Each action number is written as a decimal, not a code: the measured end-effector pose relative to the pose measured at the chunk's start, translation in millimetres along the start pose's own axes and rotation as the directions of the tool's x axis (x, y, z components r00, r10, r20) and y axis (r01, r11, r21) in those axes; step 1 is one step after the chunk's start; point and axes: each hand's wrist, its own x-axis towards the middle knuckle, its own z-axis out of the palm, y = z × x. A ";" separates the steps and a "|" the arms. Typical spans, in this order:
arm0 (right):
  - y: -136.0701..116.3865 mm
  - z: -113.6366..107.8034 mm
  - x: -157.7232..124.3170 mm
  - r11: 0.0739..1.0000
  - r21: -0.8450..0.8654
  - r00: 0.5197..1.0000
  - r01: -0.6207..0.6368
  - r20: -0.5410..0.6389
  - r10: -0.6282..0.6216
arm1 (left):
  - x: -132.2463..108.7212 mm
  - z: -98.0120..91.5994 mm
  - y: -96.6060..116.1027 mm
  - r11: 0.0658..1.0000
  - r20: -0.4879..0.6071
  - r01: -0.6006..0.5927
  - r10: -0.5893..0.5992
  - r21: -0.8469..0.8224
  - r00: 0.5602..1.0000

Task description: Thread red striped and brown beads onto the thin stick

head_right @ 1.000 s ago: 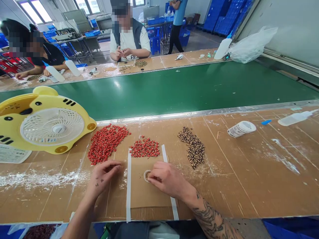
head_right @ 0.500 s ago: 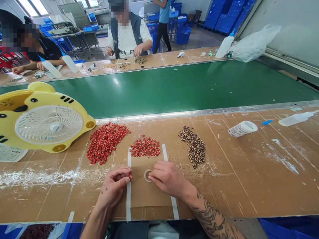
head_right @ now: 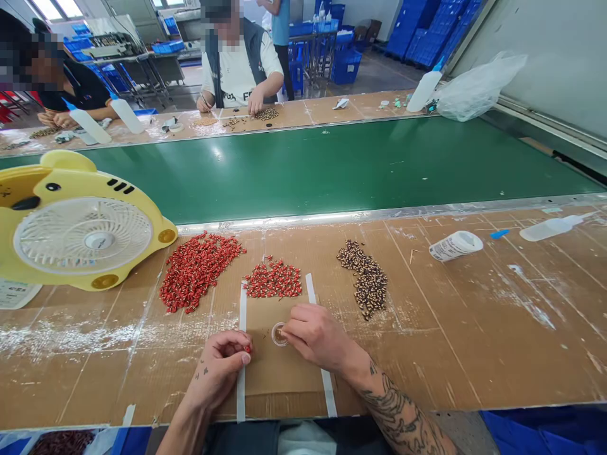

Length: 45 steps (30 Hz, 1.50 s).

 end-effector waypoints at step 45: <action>-26.7 -6.2 2.1 0.899 0.394 0.932 -0.193 -0.213 0.294 | 0.1 18.6 -14.5 0.992 -0.102 -0.009 0.022 0.125 0.995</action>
